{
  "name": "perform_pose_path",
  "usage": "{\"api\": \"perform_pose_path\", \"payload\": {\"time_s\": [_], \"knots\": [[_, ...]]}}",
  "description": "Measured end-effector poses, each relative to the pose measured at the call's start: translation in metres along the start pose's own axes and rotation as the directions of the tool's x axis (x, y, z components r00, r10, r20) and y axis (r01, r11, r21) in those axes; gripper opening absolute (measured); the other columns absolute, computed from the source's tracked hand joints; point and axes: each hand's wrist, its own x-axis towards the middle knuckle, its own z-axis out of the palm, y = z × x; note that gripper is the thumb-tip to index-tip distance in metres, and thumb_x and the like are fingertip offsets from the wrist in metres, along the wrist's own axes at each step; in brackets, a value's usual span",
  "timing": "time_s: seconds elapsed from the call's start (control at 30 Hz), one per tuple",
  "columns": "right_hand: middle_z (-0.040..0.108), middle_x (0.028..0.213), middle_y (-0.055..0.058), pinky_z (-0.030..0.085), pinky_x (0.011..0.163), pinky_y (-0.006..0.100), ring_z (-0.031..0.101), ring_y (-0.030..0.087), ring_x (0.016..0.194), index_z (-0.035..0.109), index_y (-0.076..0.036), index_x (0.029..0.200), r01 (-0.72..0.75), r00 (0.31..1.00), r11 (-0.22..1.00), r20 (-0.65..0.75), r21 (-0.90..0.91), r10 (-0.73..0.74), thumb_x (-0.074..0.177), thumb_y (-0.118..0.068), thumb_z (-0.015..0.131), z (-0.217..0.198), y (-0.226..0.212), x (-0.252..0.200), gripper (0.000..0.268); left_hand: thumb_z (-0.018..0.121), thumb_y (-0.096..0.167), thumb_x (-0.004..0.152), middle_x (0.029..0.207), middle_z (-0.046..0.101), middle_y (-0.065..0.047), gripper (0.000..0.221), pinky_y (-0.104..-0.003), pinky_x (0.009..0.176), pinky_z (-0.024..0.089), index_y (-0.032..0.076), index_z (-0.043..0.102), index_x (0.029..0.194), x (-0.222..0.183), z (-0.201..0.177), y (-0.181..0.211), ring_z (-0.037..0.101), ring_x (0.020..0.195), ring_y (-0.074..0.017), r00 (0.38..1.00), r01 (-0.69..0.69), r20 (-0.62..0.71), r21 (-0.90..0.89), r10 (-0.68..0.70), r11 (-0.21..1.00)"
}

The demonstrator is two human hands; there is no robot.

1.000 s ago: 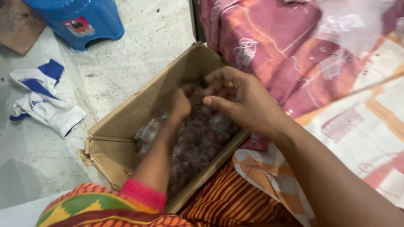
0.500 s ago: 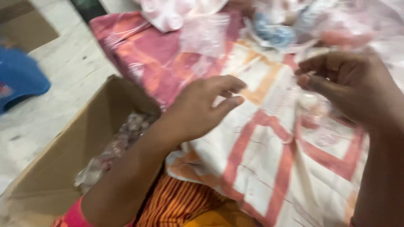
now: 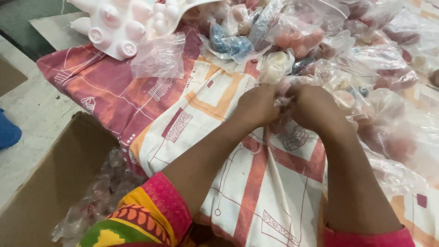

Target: Packing small plastic components into zip-lock bags and a box.

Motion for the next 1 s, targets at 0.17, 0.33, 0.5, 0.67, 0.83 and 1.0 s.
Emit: {"api": "perform_pose_path", "payload": {"time_s": [0.17,0.33,0.5,0.67,0.83,1.0], "knots": [[0.076,0.101,0.02,0.056,0.083,0.046,0.073,0.036,0.091,0.075,-0.007,0.114,-0.019,1.0,0.978,0.007,0.209,0.018,0.087,-0.012,0.067,-0.017,0.002,-0.004,0.029,0.083,0.025,0.073,0.109,0.072,-0.013,0.053,-0.041,0.085,0.055,0.01,0.065,0.121,0.004,-0.005,-0.028,0.069,0.1,-0.0292,0.992,-0.091,0.068,-0.216,0.108,0.972],[0.077,0.101,0.019,0.058,0.077,0.04,0.076,0.028,0.088,0.068,-0.001,0.122,-0.124,0.992,0.926,0.074,0.355,0.104,0.085,-0.013,0.071,-0.031,-0.008,-0.008,0.039,0.078,0.002,0.067,0.108,0.065,-0.01,0.069,-0.033,0.081,0.057,0.006,0.056,0.132,0.006,-0.026,-0.058,0.066,0.094,-0.019,0.91,0.103,0.377,-0.612,0.174,0.784],[0.077,0.106,0.01,0.061,0.072,0.034,0.074,0.02,0.087,0.066,-0.005,0.129,-0.281,0.928,0.758,0.369,0.588,0.058,0.092,-0.019,0.069,-0.019,-0.009,-0.004,0.04,0.082,0.012,0.075,0.123,0.07,-0.011,0.062,-0.029,0.097,0.054,0.0,0.061,0.132,0.001,-0.035,-0.058,0.067,0.11,-0.0156,0.793,0.062,0.469,-0.697,0.389,0.715],[0.077,0.097,0.01,0.057,0.068,0.03,0.068,0.016,0.077,0.07,-0.002,0.125,-0.255,0.927,0.675,0.373,0.693,-0.033,0.091,-0.016,0.071,-0.023,-0.009,-0.006,0.036,0.087,0.032,0.078,0.116,0.074,-0.008,0.061,-0.029,0.094,0.056,0.001,0.065,0.127,-0.006,-0.044,-0.044,0.07,0.106,-0.0136,0.845,0.087,0.433,-0.69,0.314,0.718],[0.071,0.084,0.01,0.048,0.058,0.029,0.058,0.013,0.067,0.074,0.003,0.106,-0.179,0.951,0.67,0.302,0.72,-0.071,0.094,-0.014,0.074,-0.034,-0.004,-0.009,0.021,0.084,0.037,0.082,0.108,0.077,-0.006,0.057,-0.028,0.087,0.057,0.0,0.072,0.124,-0.006,-0.046,-0.041,0.071,0.098,-0.0117,0.882,0.118,0.38,-0.75,0.278,0.651],[0.071,0.074,0.005,0.056,0.054,0.024,0.067,0.01,0.062,0.063,-0.004,0.089,-0.182,0.974,0.579,0.226,0.795,-0.004,0.09,-0.011,0.072,-0.053,-0.016,-0.017,0.011,0.085,0.03,0.082,0.106,0.078,-0.007,0.046,-0.028,0.084,0.057,0.002,0.075,0.118,-0.011,-0.057,-0.031,0.072,0.096,-0.0131,0.86,0.15,0.422,-0.747,0.287,0.647]]}}
